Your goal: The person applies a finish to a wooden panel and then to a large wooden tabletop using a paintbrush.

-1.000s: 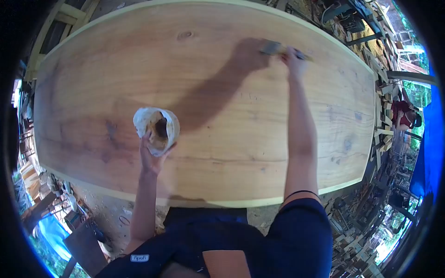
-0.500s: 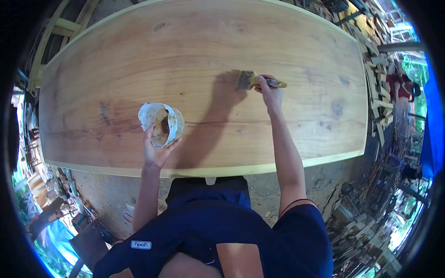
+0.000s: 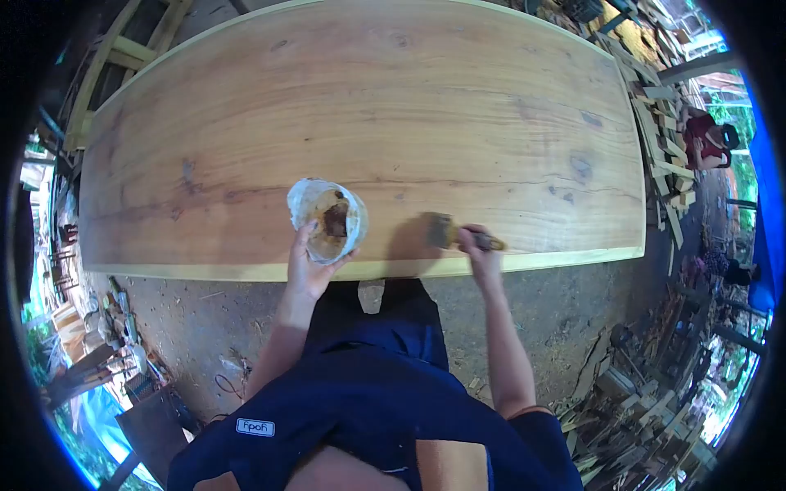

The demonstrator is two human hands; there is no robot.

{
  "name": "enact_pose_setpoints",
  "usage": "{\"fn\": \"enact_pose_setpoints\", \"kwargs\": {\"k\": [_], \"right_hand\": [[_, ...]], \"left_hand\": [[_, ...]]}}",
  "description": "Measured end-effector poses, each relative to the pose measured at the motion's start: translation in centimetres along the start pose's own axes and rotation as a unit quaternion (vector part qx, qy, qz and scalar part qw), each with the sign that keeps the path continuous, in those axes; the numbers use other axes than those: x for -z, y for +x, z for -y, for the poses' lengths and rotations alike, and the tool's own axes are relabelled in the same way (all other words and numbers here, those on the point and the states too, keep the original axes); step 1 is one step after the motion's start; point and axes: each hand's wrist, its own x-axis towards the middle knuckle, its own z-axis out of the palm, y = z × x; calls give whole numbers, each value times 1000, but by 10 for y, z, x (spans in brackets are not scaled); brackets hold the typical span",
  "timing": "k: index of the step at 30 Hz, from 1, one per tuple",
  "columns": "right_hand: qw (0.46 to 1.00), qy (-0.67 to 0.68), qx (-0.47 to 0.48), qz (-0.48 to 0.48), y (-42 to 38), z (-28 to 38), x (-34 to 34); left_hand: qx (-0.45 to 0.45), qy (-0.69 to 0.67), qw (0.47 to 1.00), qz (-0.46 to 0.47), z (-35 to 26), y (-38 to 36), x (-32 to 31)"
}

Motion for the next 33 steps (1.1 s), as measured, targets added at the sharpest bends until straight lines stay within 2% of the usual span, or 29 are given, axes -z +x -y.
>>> {"fn": "enact_pose_setpoints", "kwargs": {"k": [1, 3, 4, 6, 7, 9, 13, 15, 17, 19, 20, 21, 23, 25, 28, 29, 31, 33], "right_hand": [[1000, 7, -3, -17, -5, -8, 24], [991, -58, -5, -124, -27, 3, 54], [989, -55, 5, -138, -35, 10, 58], [927, -311, 55, -203, -58, 17, 59], [925, -309, 58, -214, -68, 20, 45], [868, -389, 263, -163, -81, 18, -10], [841, -450, 297, -48, -120, 17, -154], [860, -383, 336, 6, -141, 21, -223], [863, -358, 351, 64, -161, 25, -279], [935, -247, 215, 136, -180, 30, -330], [936, -235, 210, 159, -191, 38, -347], [932, -227, 217, 180, -203, 48, -362], [930, -123, 309, 155, -227, 73, -380], [926, -116, 317, 169, -252, 105, -392], [892, -69, 330, 301, -284, 121, -426], [889, -69, 335, 304, -289, 121, -437], [837, -110, 368, 389, -297, 117, -460], [822, -120, 383, 405, -300, 108, -483]], "left_hand": [[-1, 5, 1000, -13, -1, -10, -4], [3, -4, 1000, 18, 3, -20, 9], [5, 0, 999, 35, 3, -25, 14], [29, 0, 999, 38, -4, -36, 31], [31, 3, 998, 49, -8, -41, 38], [17, 4, 999, 28, -18, -58, 63], [-43, -22, 999, 5, -48, -104, 116], [-80, -41, 996, -12, -65, -126, 162], [-158, 15, 986, -55, -73, -150, 209], [-175, -21, 978, -113, -89, -180, 243], [-189, -22, 965, -179, -95, -197, 258], [-198, -24, 949, -243, -99, -214, 271], [-239, -27, 932, -270, -99, -233, 300], [-225, -15, 899, -375, -102, -247, 307], [-223, -44, 912, -341, -105, -251, 330], [-214, -56, 919, -326, -105, -248, 332], [-210, -71, 919, -327, -109, -245, 333], [-260, -153, 924, -233, -116, -246, 335]]}}
